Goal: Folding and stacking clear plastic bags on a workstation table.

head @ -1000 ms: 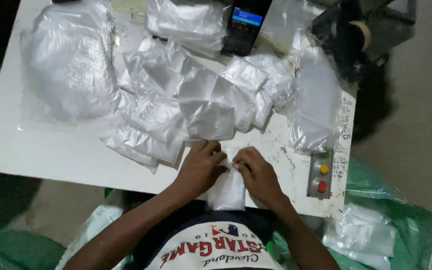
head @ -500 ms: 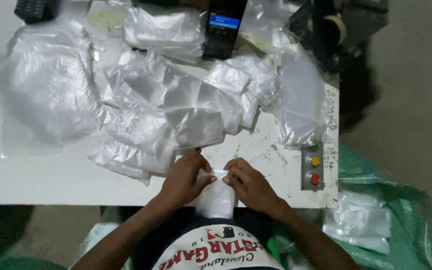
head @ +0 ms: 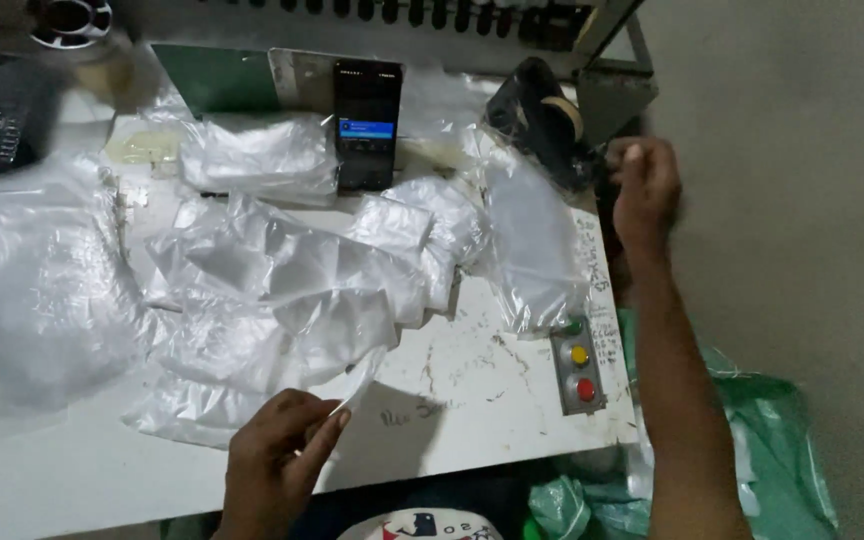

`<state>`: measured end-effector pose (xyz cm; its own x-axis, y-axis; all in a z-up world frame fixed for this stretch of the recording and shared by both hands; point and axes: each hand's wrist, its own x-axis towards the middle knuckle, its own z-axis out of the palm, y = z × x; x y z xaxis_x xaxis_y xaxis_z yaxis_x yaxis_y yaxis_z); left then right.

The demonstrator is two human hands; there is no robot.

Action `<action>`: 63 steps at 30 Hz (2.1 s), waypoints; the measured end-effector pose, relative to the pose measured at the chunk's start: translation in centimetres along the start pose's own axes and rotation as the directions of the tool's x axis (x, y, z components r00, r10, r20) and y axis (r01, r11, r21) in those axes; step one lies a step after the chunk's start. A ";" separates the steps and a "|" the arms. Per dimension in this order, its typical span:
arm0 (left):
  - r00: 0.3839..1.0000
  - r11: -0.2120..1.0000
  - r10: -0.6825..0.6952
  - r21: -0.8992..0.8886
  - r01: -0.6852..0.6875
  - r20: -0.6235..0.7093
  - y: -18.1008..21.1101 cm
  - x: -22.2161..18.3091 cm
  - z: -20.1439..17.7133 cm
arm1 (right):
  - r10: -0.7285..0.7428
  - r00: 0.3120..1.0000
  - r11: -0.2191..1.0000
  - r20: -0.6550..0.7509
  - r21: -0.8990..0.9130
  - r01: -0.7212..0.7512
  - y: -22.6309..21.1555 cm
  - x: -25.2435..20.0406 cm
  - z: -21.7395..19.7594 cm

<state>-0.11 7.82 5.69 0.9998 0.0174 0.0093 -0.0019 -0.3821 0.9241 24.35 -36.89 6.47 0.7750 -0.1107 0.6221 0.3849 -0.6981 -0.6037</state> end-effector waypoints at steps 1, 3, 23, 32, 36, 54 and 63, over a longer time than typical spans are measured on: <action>1.000 1.000 0.001 -0.003 -0.001 -0.010 -0.3 -0.3 0.6 | -0.010 1.000 1.000 0.003 0.004 0.010 2.1 1.6 0.0; 0.957 0.946 0.273 0.207 -0.249 -0.097 -1.0 -0.9 1.7 | 0.240 0.948 0.933 0.207 -0.317 -0.167 6.3 4.8 0.0; 0.898 0.903 0.397 0.254 -0.346 -0.187 -0.4 -1.3 5.3 | 0.538 0.794 0.838 0.283 -0.278 -0.469 0.3 2.1 -2.9; 0.839 0.829 0.520 0.335 -0.448 -0.164 -0.9 -1.9 7.8 | 0.477 0.863 0.765 0.168 -0.563 -0.314 -0.3 -2.2 -3.3; 0.776 0.689 0.625 0.408 -0.599 0.082 -3.2 -2.3 12.1 | 0.738 0.423 0.644 0.527 -0.359 -0.676 -18.9 -7.2 -2.0; 0.888 0.193 -0.377 -0.916 0.353 0.263 -2.0 0.4 4.6 | 0.427 0.505 0.559 0.750 0.220 -0.799 -20.4 -23.2 6.7; 0.797 0.939 0.280 0.324 -0.113 -0.536 -5.0 3.0 -6.0 | 0.390 0.911 0.865 0.136 -0.392 -0.312 0.4 -9.0 3.7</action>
<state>2.80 15.35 3.36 0.7853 0.4017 0.4710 -0.1082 -0.6600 0.7434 19.38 -33.57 -1.25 0.9240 -0.2771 0.2635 -0.1054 -0.8470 -0.5211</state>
